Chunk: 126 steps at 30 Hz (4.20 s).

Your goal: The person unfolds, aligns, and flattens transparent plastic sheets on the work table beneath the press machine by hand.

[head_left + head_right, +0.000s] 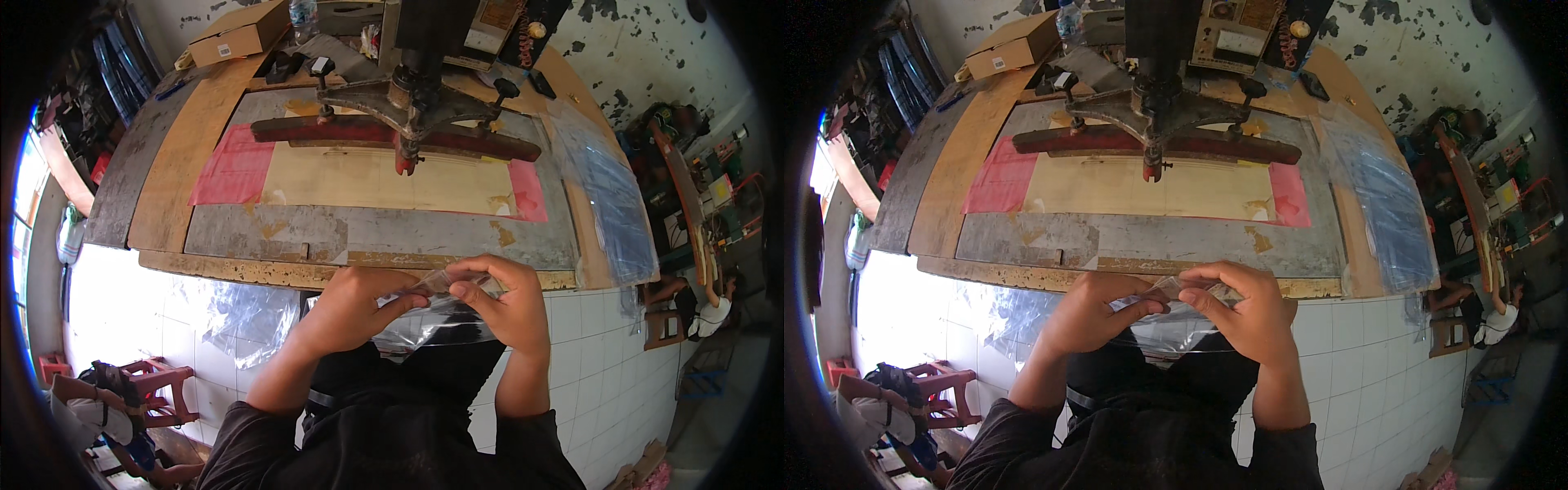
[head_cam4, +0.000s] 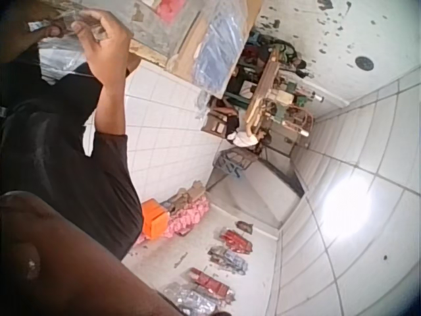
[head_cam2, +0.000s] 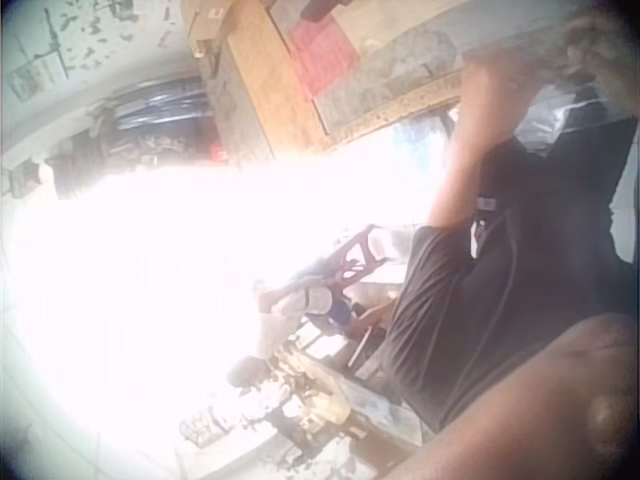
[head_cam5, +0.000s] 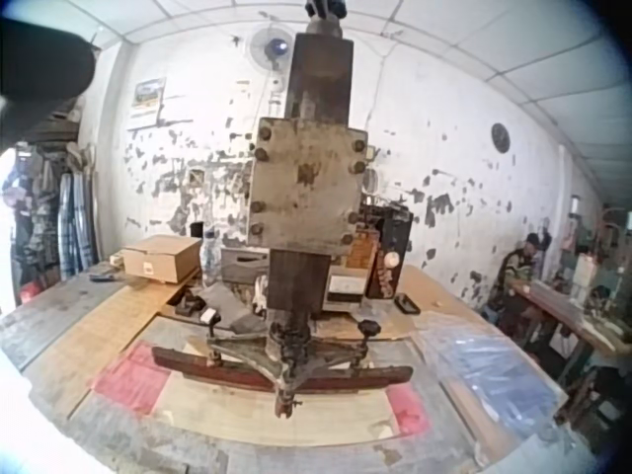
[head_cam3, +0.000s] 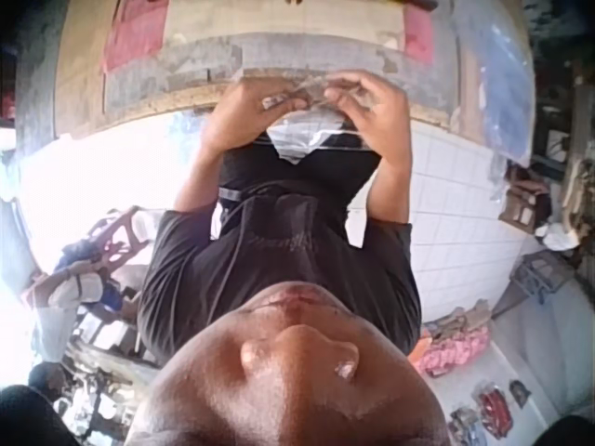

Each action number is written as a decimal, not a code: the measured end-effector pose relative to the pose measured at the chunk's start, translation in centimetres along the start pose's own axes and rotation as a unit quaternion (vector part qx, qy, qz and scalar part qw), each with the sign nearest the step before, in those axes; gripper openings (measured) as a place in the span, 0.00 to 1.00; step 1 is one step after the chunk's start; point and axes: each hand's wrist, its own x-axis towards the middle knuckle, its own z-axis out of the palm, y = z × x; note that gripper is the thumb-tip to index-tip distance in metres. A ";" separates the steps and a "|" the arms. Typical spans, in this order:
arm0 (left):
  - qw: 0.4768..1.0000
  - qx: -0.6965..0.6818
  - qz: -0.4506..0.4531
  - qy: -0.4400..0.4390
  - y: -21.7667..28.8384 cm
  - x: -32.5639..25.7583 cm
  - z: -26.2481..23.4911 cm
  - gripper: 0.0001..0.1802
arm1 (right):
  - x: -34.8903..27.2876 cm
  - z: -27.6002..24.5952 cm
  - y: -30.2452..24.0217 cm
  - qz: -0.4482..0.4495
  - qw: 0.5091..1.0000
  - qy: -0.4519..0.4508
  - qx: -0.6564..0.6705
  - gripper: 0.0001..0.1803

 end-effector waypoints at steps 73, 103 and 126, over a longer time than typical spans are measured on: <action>0.942 -0.197 -0.163 0.220 -7.7 0.9 -5.5 0.17 | -0.1 -4.1 12.2 -0.054 0.983 0.125 0.126 0.19; 0.960 -0.169 -0.161 0.156 -5.8 1.1 -5.8 0.22 | 1.0 -4.2 12.3 0.075 0.963 0.226 0.127 0.14; 0.964 -0.120 -0.152 0.184 -6.5 0.9 -5.4 0.14 | 0.9 -3.8 11.8 0.082 0.961 0.244 0.105 0.14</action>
